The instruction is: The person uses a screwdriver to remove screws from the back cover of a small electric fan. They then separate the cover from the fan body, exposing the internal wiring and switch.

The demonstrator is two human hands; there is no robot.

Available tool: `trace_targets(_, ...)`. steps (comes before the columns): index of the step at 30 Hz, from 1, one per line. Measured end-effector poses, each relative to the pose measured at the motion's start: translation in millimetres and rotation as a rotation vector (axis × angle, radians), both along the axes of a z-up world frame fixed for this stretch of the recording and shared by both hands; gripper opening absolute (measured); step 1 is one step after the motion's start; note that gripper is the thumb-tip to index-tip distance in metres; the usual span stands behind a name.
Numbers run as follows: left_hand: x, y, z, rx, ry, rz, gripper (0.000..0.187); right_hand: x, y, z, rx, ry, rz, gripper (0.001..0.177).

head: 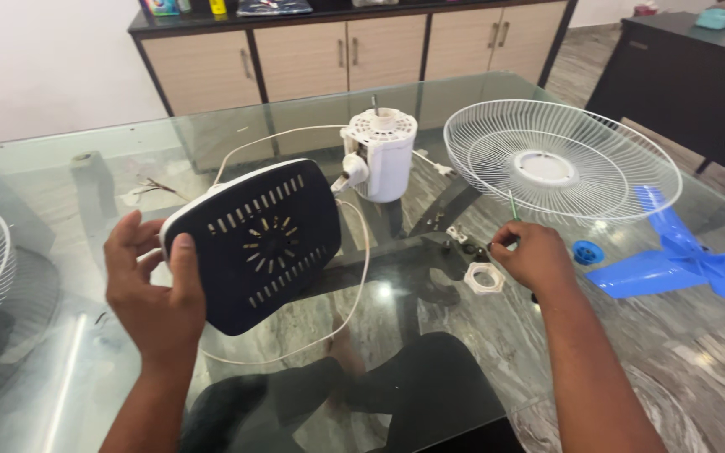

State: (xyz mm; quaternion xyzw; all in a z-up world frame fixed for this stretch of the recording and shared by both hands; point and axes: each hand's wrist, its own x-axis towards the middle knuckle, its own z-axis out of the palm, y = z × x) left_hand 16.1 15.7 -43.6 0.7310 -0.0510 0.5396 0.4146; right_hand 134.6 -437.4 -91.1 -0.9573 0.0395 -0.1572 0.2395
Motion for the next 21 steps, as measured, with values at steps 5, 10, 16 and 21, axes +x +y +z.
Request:
trace_targets(5, 2, -1, 3, -0.048, 0.018, -0.027, 0.045, 2, -3, 1, 0.012, 0.004, 0.008, 0.021)
trace_targets(10, 3, -4, 6, -0.062, 0.046, -0.017, 0.040, -1, -3, 3, 0.018, 0.027, -0.039, 0.021)
trace_targets(16, 2, -5, 8, -0.051, 0.055, 0.015, 0.031, -8, 2, 9, 0.073, -0.250, 0.023, 0.022)
trace_targets(21, 4, -1, 7, -0.092, 0.054, 0.008, 0.029, -17, 13, 14, 0.106, -0.385, -0.009, 0.017)
